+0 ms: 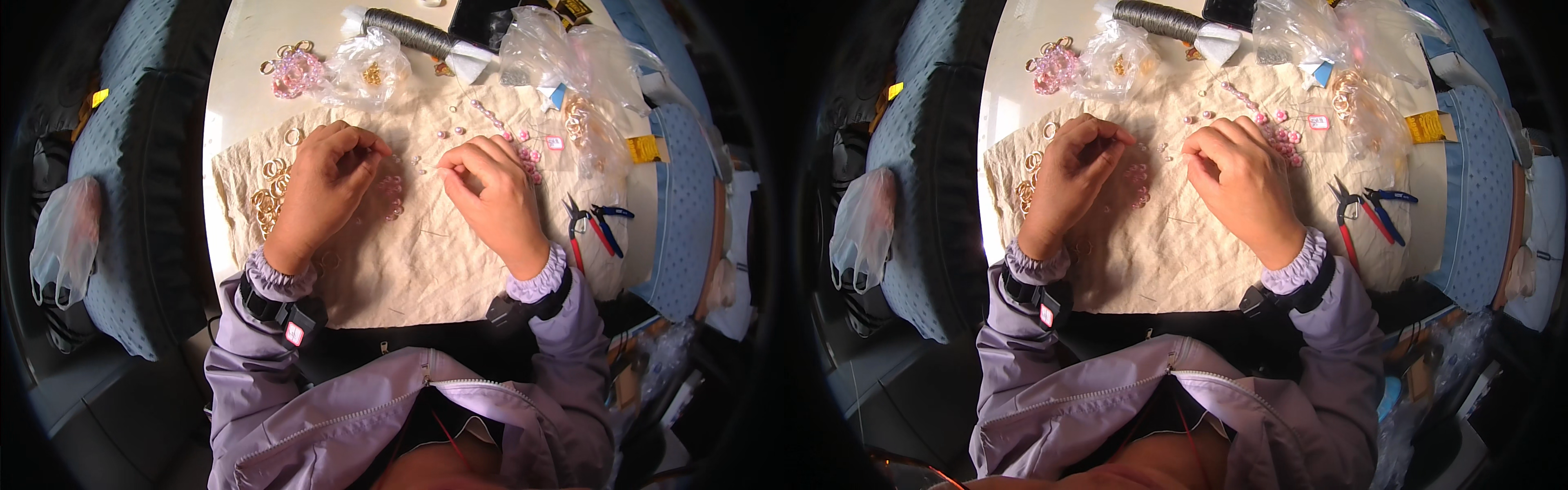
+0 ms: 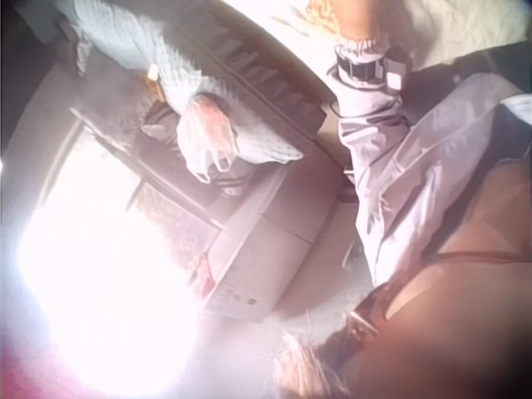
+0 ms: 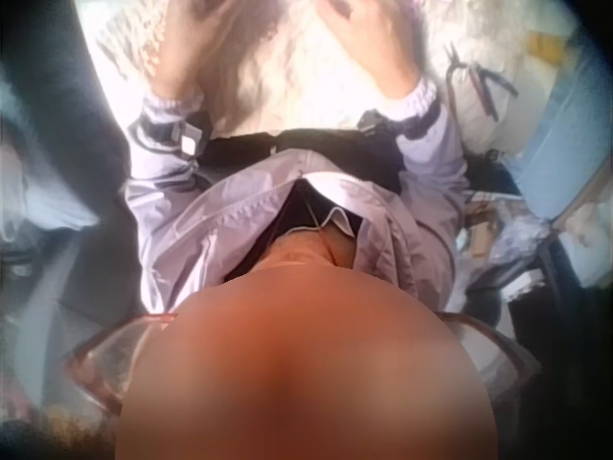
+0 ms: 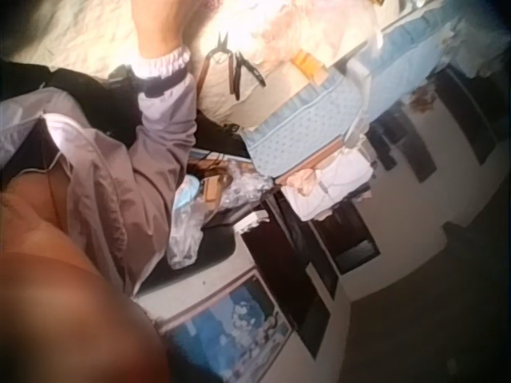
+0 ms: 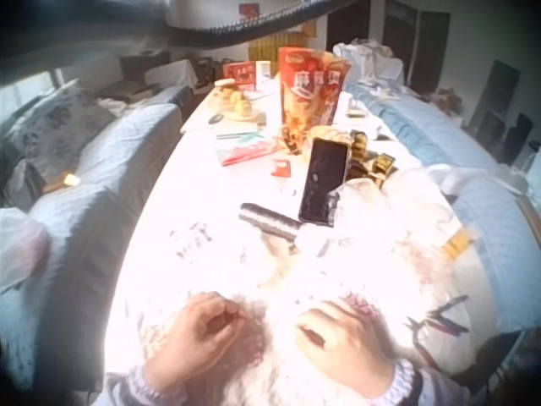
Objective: The person threads small pink beads onto a thin wire or string, then uses pliers to close a metal jump ring and attach it to the beaded strand. The finished keychain is placed on the table among other components.
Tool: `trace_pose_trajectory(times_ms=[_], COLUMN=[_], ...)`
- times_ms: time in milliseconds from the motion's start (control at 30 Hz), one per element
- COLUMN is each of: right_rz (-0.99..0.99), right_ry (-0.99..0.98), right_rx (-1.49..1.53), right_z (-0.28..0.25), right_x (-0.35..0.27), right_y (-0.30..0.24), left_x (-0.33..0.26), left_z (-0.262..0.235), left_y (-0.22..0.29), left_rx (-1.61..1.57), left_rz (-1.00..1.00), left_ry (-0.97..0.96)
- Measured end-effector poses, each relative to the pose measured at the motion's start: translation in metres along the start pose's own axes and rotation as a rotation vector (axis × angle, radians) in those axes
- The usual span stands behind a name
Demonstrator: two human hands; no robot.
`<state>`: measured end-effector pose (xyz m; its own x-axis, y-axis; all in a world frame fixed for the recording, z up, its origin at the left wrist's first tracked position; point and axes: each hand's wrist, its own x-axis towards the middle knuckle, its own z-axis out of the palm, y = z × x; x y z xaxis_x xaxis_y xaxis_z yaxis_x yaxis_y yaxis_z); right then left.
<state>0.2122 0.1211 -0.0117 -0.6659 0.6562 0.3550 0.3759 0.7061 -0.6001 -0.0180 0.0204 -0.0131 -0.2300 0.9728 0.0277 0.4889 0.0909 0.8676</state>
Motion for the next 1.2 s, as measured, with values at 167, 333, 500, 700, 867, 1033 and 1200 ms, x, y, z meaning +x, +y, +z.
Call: trace_pose_trajectory(times_ms=[167,333,500,700,867,1033,1200], right_rz=[0.003,0.05,0.1,0.108,0.101,0.095,0.028], right_ry=[-0.001,-0.034,-0.044,-0.063,-0.063,-0.061,-0.045], right_rx=[0.052,0.081,0.117,0.118,0.105,0.098,0.045], right_z=[0.0,-0.002,0.0,0.0,0.001,0.002,0.003], right_x=[-0.001,-0.001,-0.003,-0.003,-0.004,-0.003,-0.002], right_y=[-0.002,-0.004,-0.003,-0.001,-0.002,-0.002,-0.002], left_x=[0.0,0.0,-0.001,-0.002,0.0,0.001,0.0], left_z=[0.001,0.003,0.008,0.008,0.01,0.012,0.015], left_y=[-0.002,-0.004,0.002,0.008,0.006,0.005,0.006], left_rx=[-0.003,-0.034,-0.058,0.015,0.046,0.065,0.079], left_rz=[0.001,-0.012,0.085,0.151,0.184,0.201,0.207], left_ry=[-0.022,-0.03,-0.005,-0.042,-0.043,-0.032,-0.016])
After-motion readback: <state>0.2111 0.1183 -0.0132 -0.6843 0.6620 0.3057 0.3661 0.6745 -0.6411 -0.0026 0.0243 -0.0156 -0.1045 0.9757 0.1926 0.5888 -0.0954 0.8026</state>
